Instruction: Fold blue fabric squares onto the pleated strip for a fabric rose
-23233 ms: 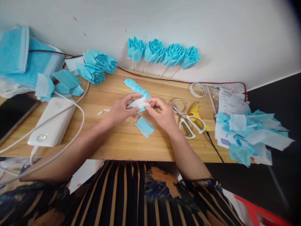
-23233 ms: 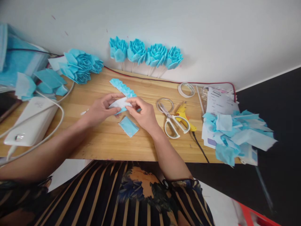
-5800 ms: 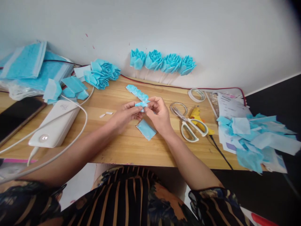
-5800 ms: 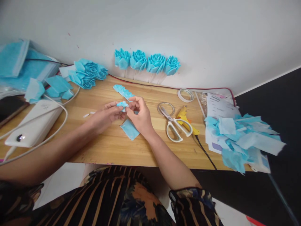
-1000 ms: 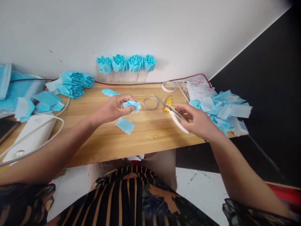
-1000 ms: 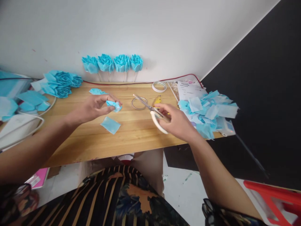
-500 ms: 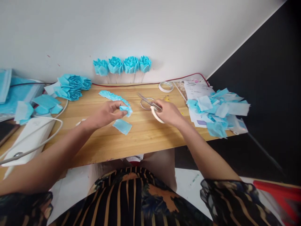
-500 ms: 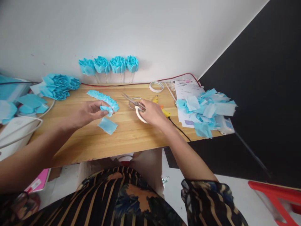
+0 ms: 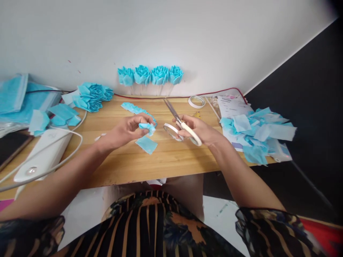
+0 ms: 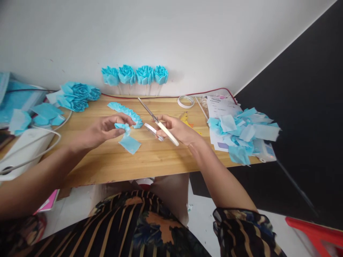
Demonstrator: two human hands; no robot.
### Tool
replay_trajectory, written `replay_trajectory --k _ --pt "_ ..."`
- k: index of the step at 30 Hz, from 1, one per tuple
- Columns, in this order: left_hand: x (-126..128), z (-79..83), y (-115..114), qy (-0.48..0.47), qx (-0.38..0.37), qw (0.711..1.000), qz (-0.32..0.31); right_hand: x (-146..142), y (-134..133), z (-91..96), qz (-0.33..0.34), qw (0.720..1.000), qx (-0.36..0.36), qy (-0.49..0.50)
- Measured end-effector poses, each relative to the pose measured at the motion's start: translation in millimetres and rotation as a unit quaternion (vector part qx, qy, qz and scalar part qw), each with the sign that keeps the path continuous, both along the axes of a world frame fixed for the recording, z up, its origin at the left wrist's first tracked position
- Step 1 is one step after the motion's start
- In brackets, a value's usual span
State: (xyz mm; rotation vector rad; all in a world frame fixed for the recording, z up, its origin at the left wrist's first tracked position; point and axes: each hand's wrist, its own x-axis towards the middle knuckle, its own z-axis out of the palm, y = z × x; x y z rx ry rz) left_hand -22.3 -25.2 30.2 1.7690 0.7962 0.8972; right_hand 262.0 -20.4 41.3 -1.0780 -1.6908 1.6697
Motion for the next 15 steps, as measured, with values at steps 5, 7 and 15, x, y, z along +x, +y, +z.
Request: replay_trajectory --k 5,7,15 --pt "11 3.1 -5 -0.055 -0.06 0.996 -0.038 -6 -11 12.3 0.061 0.991 -0.013 0.117" --pt "13 1.3 -10 -0.062 -0.105 0.99 -0.071 -10 -10 9.7 0.075 0.988 -0.003 0.137" --pt "8 -7.4 -23 -0.118 -0.113 0.986 0.02 -17 -2 -2.8 -0.15 0.98 0.128 0.021"
